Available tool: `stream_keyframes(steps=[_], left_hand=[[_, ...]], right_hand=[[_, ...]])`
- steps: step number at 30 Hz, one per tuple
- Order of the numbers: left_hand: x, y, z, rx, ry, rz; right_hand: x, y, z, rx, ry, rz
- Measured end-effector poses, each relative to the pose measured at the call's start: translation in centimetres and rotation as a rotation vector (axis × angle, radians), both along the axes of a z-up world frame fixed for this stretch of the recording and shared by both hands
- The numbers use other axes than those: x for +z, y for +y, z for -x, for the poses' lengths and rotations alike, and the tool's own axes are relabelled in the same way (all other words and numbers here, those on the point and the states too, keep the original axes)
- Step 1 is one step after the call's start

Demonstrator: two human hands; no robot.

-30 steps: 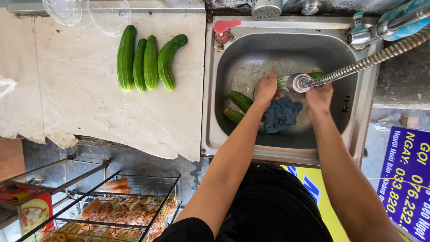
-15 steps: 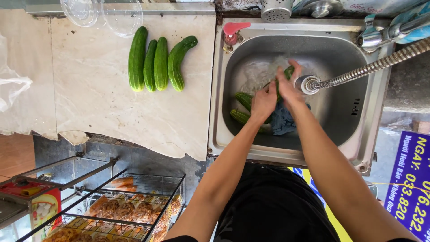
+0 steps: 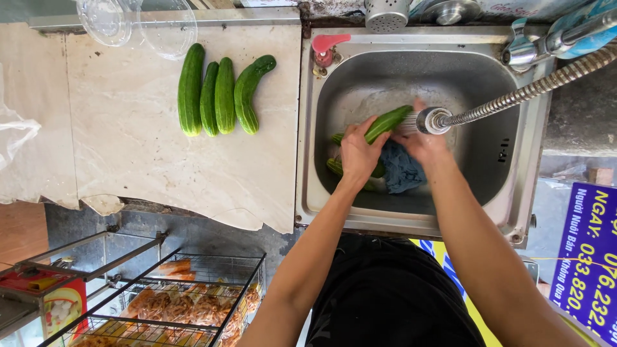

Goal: The recorder retrieves cucumbers from a refrigerator and washes them individually in a sink using a blue cleaning cloth.

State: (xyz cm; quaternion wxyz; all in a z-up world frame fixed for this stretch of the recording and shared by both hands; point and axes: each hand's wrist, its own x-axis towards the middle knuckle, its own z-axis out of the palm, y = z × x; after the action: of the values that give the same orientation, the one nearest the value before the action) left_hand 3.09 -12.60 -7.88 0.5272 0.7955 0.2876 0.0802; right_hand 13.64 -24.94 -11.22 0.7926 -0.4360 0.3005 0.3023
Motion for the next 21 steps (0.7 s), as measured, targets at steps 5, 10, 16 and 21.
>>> stream_keyframes(steps=[5,10,16,21], left_hand=[[-2.0,-2.6,0.1,-0.137,-0.218,-0.195],[1.9,-2.8,-0.4,-0.248,-0.077,-0.203],[-7.7,-5.6,-2.5,0.016,0.223,1.176],[-10.0,-8.0,-5.0,0.173,0.012,0.901]], right_hand=[[-7.4,-0.8,-0.8,-0.075,-0.220,0.094],[-19.4,-7.9,-6.8,-0.138,-0.187,-0.107],[-7.8,-3.7,-3.1,-0.100,-0.282,-0.203],[-1.0,-1.7,2.6,0.565,-0.877,0.756]])
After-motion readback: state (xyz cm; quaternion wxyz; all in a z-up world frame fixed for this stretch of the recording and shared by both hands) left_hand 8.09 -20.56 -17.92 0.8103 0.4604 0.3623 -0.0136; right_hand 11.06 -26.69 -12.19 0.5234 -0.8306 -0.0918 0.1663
